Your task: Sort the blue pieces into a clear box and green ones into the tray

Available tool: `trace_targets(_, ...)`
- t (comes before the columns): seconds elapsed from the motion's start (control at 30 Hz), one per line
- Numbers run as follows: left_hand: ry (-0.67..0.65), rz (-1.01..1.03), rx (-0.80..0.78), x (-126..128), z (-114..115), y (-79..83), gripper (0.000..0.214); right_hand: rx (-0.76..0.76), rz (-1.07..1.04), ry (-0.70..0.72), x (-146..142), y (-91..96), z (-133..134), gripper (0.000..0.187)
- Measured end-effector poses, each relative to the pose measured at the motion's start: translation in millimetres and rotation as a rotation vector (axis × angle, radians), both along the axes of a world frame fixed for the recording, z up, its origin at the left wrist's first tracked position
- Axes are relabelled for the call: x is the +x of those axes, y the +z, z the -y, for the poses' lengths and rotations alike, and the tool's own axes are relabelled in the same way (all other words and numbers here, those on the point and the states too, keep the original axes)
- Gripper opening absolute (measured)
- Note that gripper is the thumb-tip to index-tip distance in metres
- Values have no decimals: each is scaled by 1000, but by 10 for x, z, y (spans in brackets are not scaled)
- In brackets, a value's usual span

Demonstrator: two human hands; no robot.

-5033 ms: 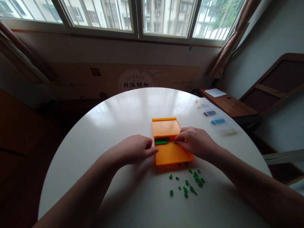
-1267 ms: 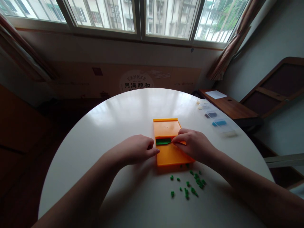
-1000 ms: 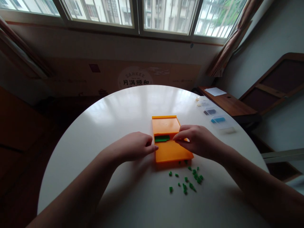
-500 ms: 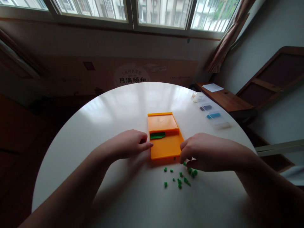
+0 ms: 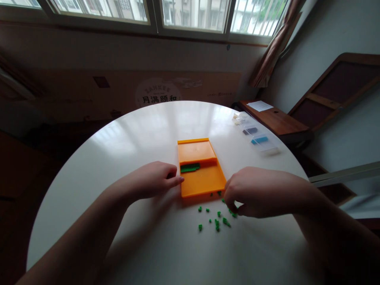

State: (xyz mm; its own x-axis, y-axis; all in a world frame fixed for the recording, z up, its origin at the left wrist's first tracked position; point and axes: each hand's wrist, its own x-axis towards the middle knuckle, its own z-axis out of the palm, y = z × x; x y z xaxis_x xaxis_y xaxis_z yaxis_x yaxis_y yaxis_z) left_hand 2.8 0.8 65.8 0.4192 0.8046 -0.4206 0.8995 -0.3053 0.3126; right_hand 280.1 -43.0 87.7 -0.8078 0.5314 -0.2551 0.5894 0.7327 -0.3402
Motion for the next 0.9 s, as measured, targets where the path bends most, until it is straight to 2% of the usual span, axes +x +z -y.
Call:
trace_targets(0.37, -3, -3, 5, 14, -1, 1, 47, 59, 29, 50, -122, -25, 36, 17)
trace_targets(0.53, 2, 6, -2, 16, -1, 7, 47, -30, 90, 90, -116, -10, 1, 7)
trace_targets(0.73, 1, 7, -5, 2, -14, -12, 48, -34, 91, 3, -4, 96, -67, 11)
trace_targets(0.9, 4, -2, -6, 2, -21, -24, 46, -38, 119, 23, -47, 64, -59, 6)
